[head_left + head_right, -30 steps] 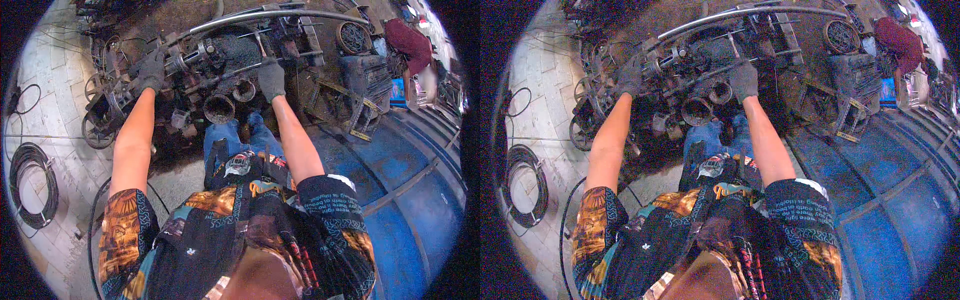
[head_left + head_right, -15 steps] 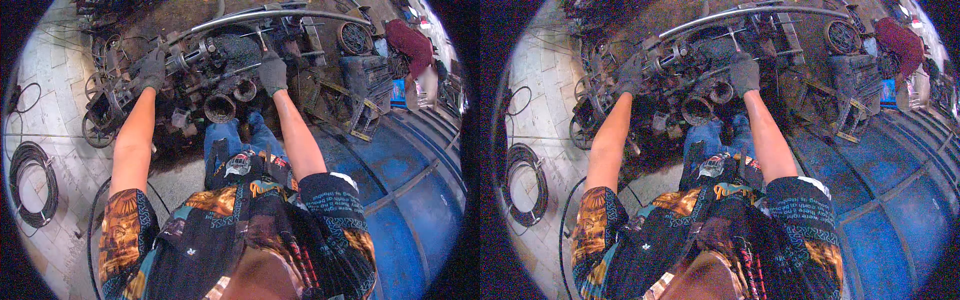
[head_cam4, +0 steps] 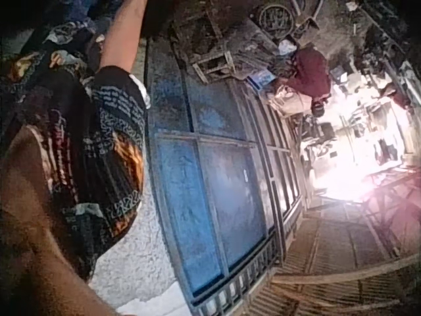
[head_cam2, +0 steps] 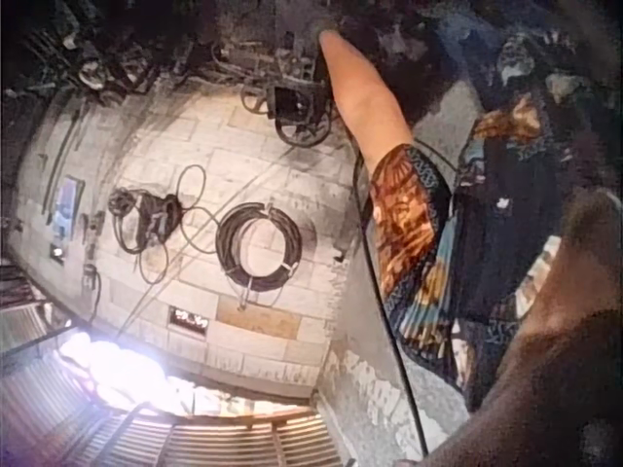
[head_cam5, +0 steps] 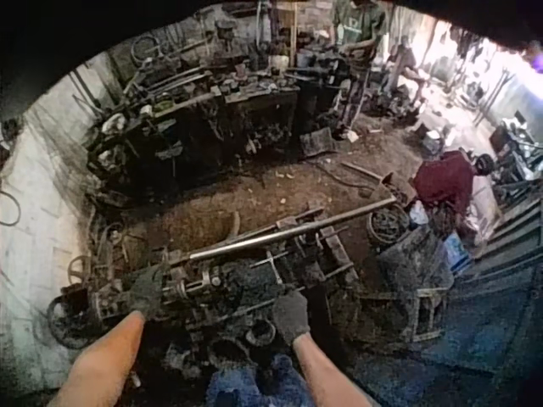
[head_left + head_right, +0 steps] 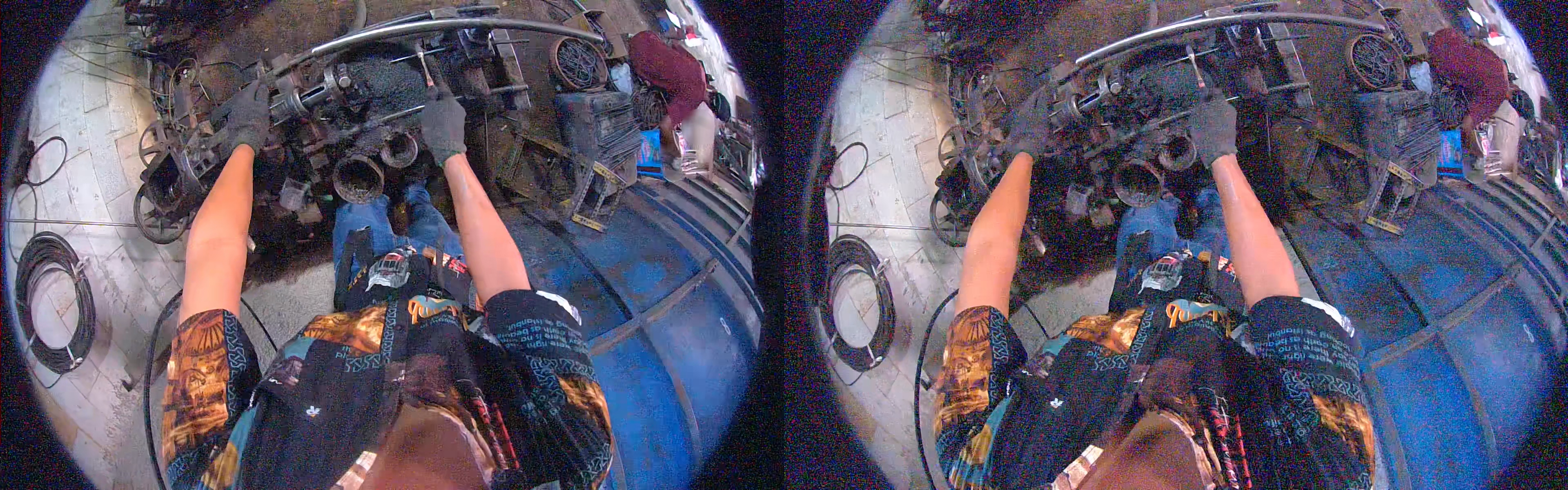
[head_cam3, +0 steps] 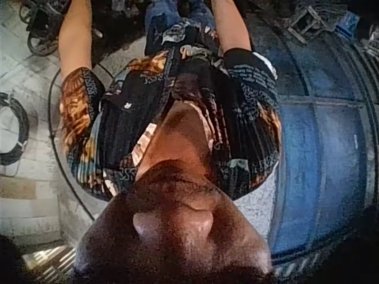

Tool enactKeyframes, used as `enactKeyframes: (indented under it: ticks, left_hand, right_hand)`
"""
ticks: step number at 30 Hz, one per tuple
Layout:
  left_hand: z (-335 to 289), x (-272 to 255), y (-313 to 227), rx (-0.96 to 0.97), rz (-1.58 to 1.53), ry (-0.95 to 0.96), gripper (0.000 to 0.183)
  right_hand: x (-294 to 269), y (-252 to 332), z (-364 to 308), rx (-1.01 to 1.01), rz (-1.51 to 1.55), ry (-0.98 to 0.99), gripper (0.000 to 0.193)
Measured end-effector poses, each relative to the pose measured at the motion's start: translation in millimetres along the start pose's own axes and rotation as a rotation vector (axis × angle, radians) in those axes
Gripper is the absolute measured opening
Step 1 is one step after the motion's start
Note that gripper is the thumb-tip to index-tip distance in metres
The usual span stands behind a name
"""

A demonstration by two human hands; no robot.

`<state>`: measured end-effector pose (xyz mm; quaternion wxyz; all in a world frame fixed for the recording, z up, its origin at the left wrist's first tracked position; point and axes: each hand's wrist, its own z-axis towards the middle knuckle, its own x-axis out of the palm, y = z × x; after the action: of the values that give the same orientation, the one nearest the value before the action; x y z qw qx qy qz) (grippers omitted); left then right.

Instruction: Use a manual pipe bending machine to shape a metal tube.

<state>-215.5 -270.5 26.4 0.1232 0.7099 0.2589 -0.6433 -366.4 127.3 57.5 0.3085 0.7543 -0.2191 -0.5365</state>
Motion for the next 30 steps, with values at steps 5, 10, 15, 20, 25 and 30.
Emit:
enactKeyframes:
  ticks: [5,10,15,20,25,30]
  left_hand:
    - [0.1,11.1,10.5,0.006,-0.114,-0.051,0.055]
    - [-2.6,-11.0,-14.6,-0.202,-0.194,0.063,0.053]
    - [-8.1,-29.1,-30.7,-0.180,-0.232,0.067,0.053]
    - [-9.2,-28.4,-28.5,-0.035,-0.055,0.055,0.052]
    - [-5.9,-20.1,-20.4,0.018,-0.062,0.068,0.053]
    - [-2.8,-7.5,-10.4,-0.018,-0.025,0.012,0.055]
  right_hand:
    - [17.2,-37.6,0.7,0.002,-0.040,0.036,0.023]
    - [35.3,-74.7,-18.0,0.052,0.396,0.115,0.022]
    - [20.7,-41.5,-11.1,0.621,1.360,0.442,0.019]
    - [20.0,-7.8,13.8,0.484,1.196,0.423,0.019]
    - [10.6,16.7,9.7,0.487,1.203,0.389,0.019]
    - [-7.0,49.1,-3.9,0.680,1.406,0.500,0.020]
